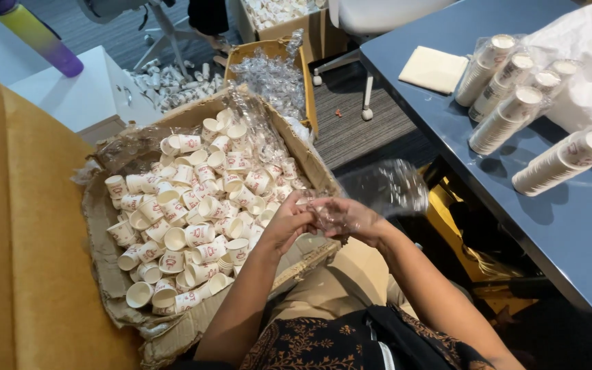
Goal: The person picks up paper cups from a cardboard box, stacks them by hand, and places the stacks into clear plastic sleeves on a table.
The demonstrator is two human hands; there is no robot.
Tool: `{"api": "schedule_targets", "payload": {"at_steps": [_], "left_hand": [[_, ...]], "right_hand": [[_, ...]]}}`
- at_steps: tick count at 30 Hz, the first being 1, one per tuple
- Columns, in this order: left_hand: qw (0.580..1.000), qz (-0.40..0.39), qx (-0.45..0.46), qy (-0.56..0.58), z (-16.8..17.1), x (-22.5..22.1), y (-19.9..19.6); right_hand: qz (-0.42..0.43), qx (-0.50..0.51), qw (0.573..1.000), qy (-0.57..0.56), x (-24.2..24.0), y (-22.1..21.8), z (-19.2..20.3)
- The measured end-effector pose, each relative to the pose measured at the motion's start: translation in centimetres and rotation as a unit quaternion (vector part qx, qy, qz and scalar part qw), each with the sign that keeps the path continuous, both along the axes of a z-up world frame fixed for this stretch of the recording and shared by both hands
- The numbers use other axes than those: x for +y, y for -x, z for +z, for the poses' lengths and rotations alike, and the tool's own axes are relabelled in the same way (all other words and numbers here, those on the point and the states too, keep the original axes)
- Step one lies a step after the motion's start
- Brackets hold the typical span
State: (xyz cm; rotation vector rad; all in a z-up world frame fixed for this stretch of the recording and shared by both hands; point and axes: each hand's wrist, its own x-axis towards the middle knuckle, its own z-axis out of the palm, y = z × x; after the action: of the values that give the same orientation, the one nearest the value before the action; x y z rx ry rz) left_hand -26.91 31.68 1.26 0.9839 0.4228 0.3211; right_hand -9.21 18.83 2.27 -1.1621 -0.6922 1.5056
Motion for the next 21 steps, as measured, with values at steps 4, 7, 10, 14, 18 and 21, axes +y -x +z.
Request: {"api": "schedule_targets", "payload": {"at_steps": [4,7,10,14,18,21], "left_hand": [[0.999,-0.044,-0.015,0.002,-0.1,-1.3,-3.1],[0.997,-0.061,-0.024,-0.042,-1.0,-3.1,-6.7],[0.985,-0.141,-0.092,0.043,1.5,-6.8,-11.3],[0.97,-0.212,-0.116,0.036,1.2,-11.5,-19.2],[0.961,-0.261,-0.095,-0.001,6.6,-15.6,-24.7],[0.979,-0.188,-0.072,-0.014,9.3,-18.4,-29.6]], "right_hand": [[-0.041,-0.042,0.998,0.001,-2.8,-1.7,0.3],[-0.114,0.009,0.993,-0.043,-6.9,-4.3,0.2],[-0.189,0.03,0.979,-0.076,-11.9,-6.7,2.8],[-0.288,0.014,0.954,-0.086,-18.5,-10.0,6.8],[-0.399,-0.052,0.907,-0.128,-23.1,-14.9,7.6],[-0.478,-0.113,0.856,-0.158,-24.5,-19.5,8.1]]}}
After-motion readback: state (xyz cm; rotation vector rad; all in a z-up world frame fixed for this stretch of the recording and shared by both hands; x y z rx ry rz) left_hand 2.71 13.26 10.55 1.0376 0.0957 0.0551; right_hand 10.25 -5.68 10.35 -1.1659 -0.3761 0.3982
